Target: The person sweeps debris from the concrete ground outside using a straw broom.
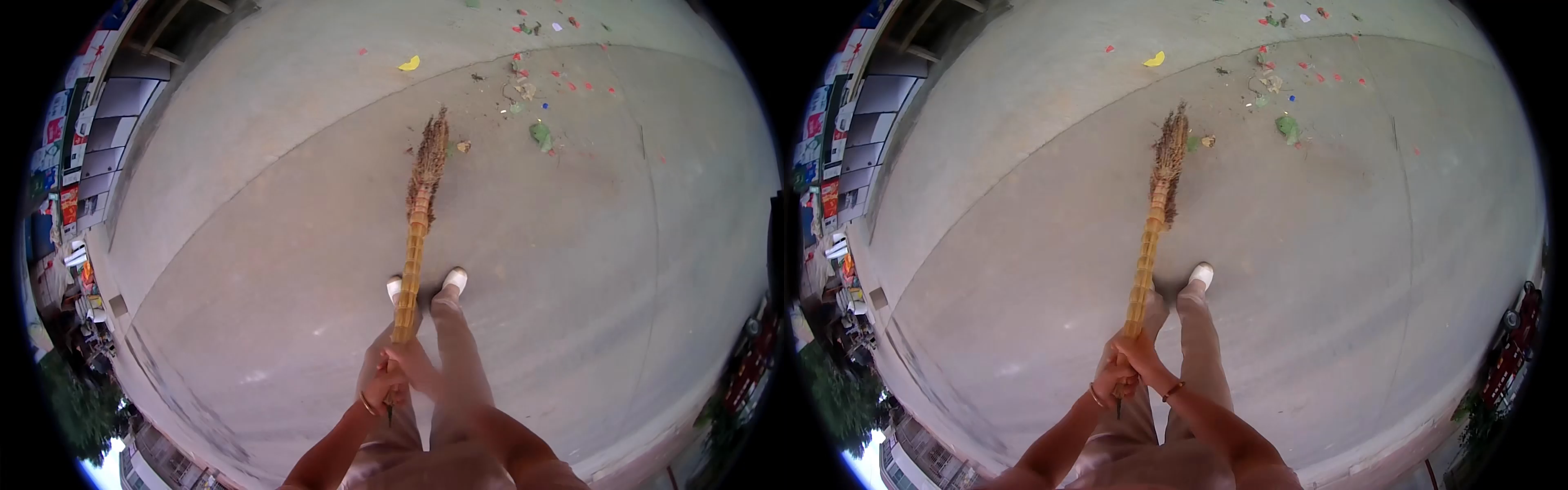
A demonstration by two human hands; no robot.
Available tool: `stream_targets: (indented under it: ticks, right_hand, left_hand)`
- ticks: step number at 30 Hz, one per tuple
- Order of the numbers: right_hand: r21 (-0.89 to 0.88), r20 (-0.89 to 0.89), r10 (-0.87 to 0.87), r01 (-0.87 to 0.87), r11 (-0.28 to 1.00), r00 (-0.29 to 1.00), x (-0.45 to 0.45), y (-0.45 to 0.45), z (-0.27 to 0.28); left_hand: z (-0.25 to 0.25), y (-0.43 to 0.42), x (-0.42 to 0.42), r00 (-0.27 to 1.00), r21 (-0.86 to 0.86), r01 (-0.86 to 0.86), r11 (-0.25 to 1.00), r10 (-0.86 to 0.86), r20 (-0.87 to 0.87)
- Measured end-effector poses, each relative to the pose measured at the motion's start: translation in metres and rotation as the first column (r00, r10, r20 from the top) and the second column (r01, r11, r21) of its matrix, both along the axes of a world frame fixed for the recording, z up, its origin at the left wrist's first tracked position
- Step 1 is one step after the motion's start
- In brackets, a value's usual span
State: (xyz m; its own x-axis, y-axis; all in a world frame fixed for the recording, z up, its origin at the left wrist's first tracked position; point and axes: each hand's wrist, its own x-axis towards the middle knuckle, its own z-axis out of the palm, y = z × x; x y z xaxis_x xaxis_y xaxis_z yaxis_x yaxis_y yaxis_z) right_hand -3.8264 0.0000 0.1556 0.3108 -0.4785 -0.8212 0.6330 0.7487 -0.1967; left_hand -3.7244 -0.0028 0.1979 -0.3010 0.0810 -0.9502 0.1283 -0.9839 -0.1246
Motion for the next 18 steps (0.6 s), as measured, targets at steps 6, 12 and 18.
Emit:
stream_targets:
  ticks: [6, 12, 18]
  right_hand:
    - [0.01, 0.248, 0.237, -0.247, 0.969, 0.939, 0.029, -0.105, -0.065]
    - [0.232, -0.16, -0.057, 0.094, 0.968, 0.985, -0.08, -0.128, -0.077]
    - [0.106, -0.333, -0.256, 0.306, 0.946, 0.907, -0.011, -0.183, -0.025]
  left_hand:
    - [-0.063, -0.093, 0.02, 0.943, -0.061, -0.236, 0.97, 0.244, 0.228]
    - [-0.097, -0.141, -0.085, 0.973, 0.034, 0.085, 0.996, -0.076, -0.22]
    - [-0.062, -0.206, -0.005, 0.938, -0.069, 0.163, 0.984, -0.176, -0.299]
